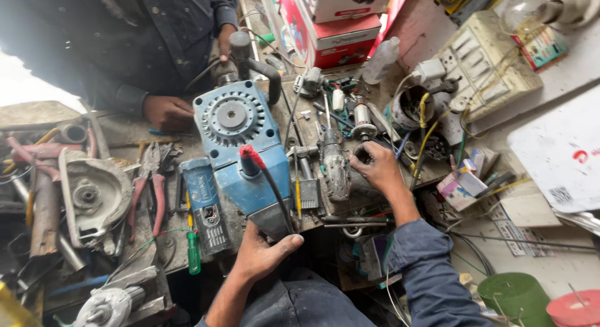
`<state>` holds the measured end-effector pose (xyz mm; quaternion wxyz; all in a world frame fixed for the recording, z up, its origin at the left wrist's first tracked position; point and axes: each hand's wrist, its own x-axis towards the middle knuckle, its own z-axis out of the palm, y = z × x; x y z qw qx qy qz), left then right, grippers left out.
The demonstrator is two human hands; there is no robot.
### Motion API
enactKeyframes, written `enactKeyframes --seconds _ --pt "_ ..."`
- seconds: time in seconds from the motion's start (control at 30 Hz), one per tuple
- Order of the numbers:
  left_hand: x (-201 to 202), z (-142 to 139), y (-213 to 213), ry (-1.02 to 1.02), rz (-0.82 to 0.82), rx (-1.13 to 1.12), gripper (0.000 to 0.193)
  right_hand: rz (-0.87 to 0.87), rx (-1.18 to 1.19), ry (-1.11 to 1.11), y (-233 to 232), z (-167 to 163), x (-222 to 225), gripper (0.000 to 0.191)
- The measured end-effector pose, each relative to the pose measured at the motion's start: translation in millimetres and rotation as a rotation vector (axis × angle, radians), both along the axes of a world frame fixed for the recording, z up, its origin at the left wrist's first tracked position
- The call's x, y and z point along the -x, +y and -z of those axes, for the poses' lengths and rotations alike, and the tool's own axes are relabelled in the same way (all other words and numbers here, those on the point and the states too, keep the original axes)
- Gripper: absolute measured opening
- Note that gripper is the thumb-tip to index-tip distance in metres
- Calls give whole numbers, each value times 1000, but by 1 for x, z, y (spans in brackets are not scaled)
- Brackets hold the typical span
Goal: The person repairs a blue electric machine housing on a cluttered workbench. They hold the machine steady, use a cordless drill on its side, handle a red wire and small components, cut or strip the wire with pliers, and reattach parts to the machine body by hand.
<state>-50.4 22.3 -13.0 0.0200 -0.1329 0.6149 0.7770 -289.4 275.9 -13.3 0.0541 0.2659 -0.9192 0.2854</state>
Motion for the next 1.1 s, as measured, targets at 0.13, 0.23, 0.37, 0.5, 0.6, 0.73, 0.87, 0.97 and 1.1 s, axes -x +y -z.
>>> enactKeyframes --seconds 0.13,0.23,0.37,0.5,0.6,0.73,0.87,0.97,1.1 --pt "4 -8 9 153 -32 -29 56 -206 117 -30 -44 -2 -26 29" --pt "6 -13 11 147 -33 -31 57 -374 110 -50 -85 -2 -44 31" --pt "-6 -20 3 357 -175 59 59 -359 130 -146 -100 -16 -60 31" --pt "-34 -25 -16 217 -332 99 42 -55 189 -334 -61 -35 -87 21" --pt "-54 -28 -19 119 -282 334 35 -88 209 -709 -37 -34 -119 13" --pt "-70 -34 -13 379 0 415 33 -395 288 -1064 -35 -7 -175 12" --pt "-74 -37 -14 371 129 328 19 -87 432 -1509 -42 14 -206 15" --pt "-76 -39 -18 338 127 399 13 -94 470 -1433 -46 19 -213 16" --pt "-71 -40 -29 343 86 439 15 -136 545 -1224 -64 24 -221 17"
